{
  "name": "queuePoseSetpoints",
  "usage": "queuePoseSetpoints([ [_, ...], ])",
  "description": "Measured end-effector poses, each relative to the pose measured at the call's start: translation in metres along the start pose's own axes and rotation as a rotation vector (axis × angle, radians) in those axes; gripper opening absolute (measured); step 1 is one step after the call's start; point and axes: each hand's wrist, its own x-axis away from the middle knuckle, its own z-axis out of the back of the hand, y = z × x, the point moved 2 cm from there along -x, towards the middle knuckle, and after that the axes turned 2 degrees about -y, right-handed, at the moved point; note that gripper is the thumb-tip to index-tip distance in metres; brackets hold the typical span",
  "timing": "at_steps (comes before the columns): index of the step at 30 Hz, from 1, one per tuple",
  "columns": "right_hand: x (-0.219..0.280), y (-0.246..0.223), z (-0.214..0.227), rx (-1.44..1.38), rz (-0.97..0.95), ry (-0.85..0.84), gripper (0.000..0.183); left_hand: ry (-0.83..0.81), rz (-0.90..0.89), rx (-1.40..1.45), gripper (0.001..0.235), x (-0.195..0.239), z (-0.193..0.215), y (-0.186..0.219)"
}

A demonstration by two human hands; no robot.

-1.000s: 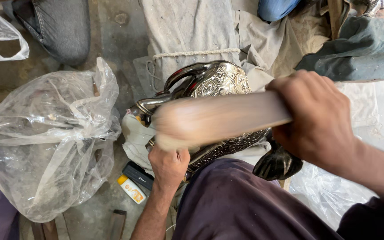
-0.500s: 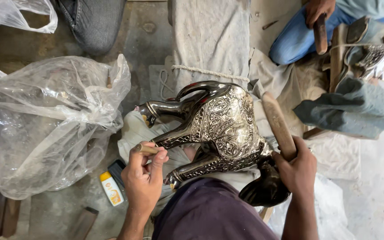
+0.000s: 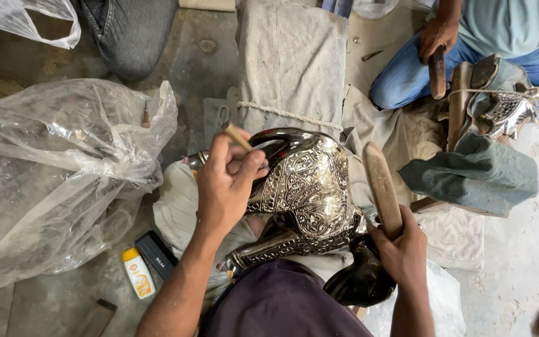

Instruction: The person uses a wooden mallet and a small metal chisel to engrave intricate patterns onto a silver-colored metal elephant statue. The statue is held on the person's lap as they repeatedly strike the chisel to create detailed designs on the surface.

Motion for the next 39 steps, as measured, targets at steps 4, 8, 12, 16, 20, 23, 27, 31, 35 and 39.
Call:
queuePoseSetpoints([
  [4, -0.003, 0.002, -0.002, 0.01, -0.044, 0.013, 0.053, -0.143, 0.13, 0.121, 0.028, -0.033, -0.004, -0.006],
  [8, -0.005, 0.002, -0.004, 0.04, -0.035, -0.001, 0.053, -0.239, 0.239, 0.055, 0.028, -0.048, -0.006, -0.009],
  [12, -0.006, 0.001, -0.008, 0.062, -0.051, -0.013, 0.052, -0.299, 0.222, -0.003, 0.027, -0.049, -0.003, -0.003],
  [16, -0.01, 0.001, -0.007, 0.088, -0.039, 0.005, 0.053, -0.24, 0.156, -0.098, 0.027, -0.038, -0.001, 0.004],
  [20, -0.008, 0.008, -0.01, 0.089, -0.073, 0.004, 0.051, -0.202, 0.091, -0.102, 0.025, -0.026, 0.001, 0.004],
  [23, -0.013, 0.003, -0.007, 0.039, -0.054, -0.015, 0.051, -0.199, 0.125, -0.136, 0.025, -0.026, 0.002, 0.001],
  [27, -0.031, -0.034, 0.011, -0.007, 0.051, -0.137, 0.06, -0.191, 0.13, -0.091, 0.024, -0.024, 0.002, -0.002],
  [31, -0.053, -0.111, 0.052, 0.257, 0.368, -0.056, 0.072, -0.16, 0.095, -0.119, 0.024, -0.02, -0.002, -0.002],
  [35, -0.08, -0.201, 0.064, 0.71, 0.674, -0.035, 0.057, -0.182, 0.1, -0.123, 0.026, -0.024, -0.006, 0.004],
  [39, -0.087, -0.262, 0.054, 0.676, 1.028, 0.151, 0.051, -0.157, 0.114, -0.193, 0.027, -0.023, -0.007, 0.004],
])
